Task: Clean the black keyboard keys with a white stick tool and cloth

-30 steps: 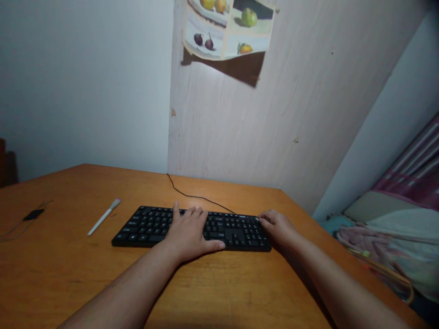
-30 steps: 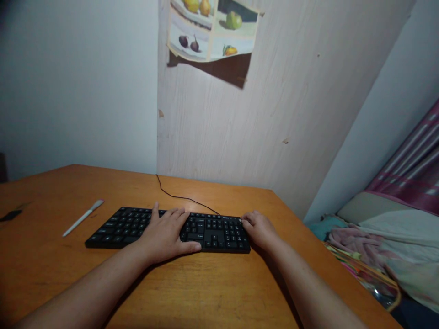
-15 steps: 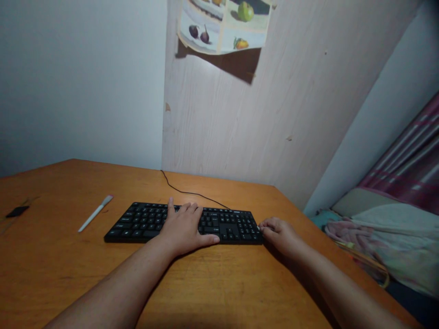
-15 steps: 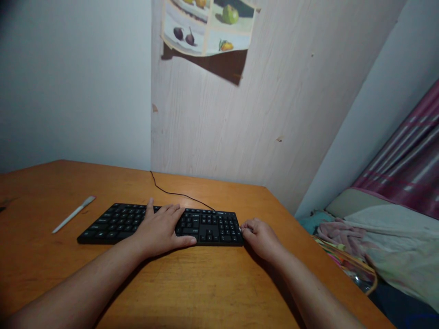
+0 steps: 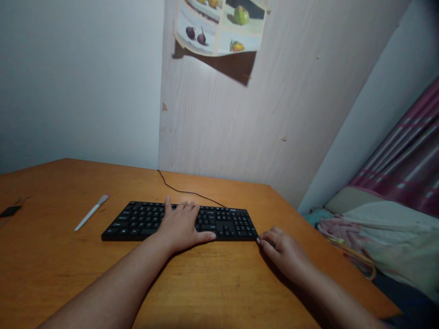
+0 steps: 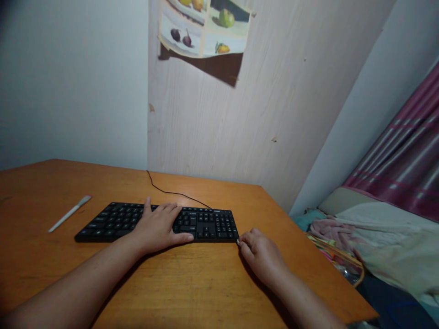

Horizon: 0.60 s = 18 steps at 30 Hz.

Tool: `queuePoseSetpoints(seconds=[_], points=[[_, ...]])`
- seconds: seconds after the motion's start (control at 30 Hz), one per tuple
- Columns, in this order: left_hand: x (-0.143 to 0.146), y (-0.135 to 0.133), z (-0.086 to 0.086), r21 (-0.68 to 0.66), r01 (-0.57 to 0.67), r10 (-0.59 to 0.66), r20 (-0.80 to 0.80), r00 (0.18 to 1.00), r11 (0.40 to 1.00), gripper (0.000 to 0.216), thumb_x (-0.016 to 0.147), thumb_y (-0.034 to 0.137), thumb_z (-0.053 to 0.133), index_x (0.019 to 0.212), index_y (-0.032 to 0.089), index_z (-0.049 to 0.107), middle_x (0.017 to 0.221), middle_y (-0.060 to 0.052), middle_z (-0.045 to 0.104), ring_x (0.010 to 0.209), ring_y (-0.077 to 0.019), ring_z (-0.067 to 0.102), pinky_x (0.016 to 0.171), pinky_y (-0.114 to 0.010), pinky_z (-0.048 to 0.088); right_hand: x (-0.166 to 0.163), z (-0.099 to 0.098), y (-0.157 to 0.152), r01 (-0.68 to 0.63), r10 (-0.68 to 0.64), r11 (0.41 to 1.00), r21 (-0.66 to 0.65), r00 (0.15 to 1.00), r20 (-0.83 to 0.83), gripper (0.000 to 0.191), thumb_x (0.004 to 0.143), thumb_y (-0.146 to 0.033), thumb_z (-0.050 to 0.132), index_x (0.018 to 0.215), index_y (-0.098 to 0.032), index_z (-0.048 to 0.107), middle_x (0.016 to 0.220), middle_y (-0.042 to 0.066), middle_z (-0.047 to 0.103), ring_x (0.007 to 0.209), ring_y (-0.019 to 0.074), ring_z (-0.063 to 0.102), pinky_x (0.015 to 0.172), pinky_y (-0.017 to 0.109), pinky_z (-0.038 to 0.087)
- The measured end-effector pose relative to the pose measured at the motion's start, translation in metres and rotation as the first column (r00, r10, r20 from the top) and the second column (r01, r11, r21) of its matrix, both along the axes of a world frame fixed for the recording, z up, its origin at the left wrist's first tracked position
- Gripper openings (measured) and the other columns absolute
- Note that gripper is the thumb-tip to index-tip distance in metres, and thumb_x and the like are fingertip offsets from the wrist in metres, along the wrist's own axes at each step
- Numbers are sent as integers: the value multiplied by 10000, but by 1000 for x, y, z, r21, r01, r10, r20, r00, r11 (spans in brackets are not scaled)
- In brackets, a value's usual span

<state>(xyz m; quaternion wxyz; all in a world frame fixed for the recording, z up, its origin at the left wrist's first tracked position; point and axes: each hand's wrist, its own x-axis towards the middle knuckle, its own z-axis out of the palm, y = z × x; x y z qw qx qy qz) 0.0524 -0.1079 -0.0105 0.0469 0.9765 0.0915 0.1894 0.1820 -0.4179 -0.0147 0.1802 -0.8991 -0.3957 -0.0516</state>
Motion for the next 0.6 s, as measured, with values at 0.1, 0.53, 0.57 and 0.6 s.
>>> queuePoseSetpoints(seconds=[0.1, 0.53, 0.57, 0.6], points=[[1, 1, -1, -2, 9, -9, 12, 1000, 1000, 1019, 682, 951, 379, 1313, 190, 627, 1417, -216, 581, 1335, -419, 477, 1149, -667, -136, -6, 1, 2, -7, 7, 1000, 23, 1000, 15, 235, 957, -309, 484, 918, -227, 700, 910, 58, 639, 844, 199, 626, 760, 301, 446], [2, 0, -5, -17, 4, -3, 26, 1000, 1000, 1003, 661, 953, 396, 1302, 216, 626, 1423, -203, 579, 1342, -407, 469, 1157, -649, -139, -33, 1, 59, 10, -11, 1000, 7, 994, 111, 121, 922, -264, 517, 869, -219, 616, 899, 55, 637, 822, 198, 608, 706, 288, 392], [2, 0, -5, -18, 5, -5, 29, 1000, 1000, 1010, 662, 955, 391, 1301, 209, 629, 1417, -206, 582, 1337, -411, 472, 1156, -653, -134, -36, 1, 65, 1, -2, 1000, 10, 993, 115, 117, 920, -262, 521, 861, -219, 612, 900, 56, 636, 825, 198, 608, 702, 287, 388], [1, 0, -5, -20, 7, -7, 30, 1000, 1000, 1014, 663, 956, 388, 1298, 205, 632, 1410, -207, 586, 1331, -414, 477, 1156, -656, -129, -37, 1, 69, -7, 5, 1000, 11, 993, 118, 113, 919, -261, 525, 855, -220, 609, 902, 56, 637, 829, 197, 608, 698, 285, 384]])
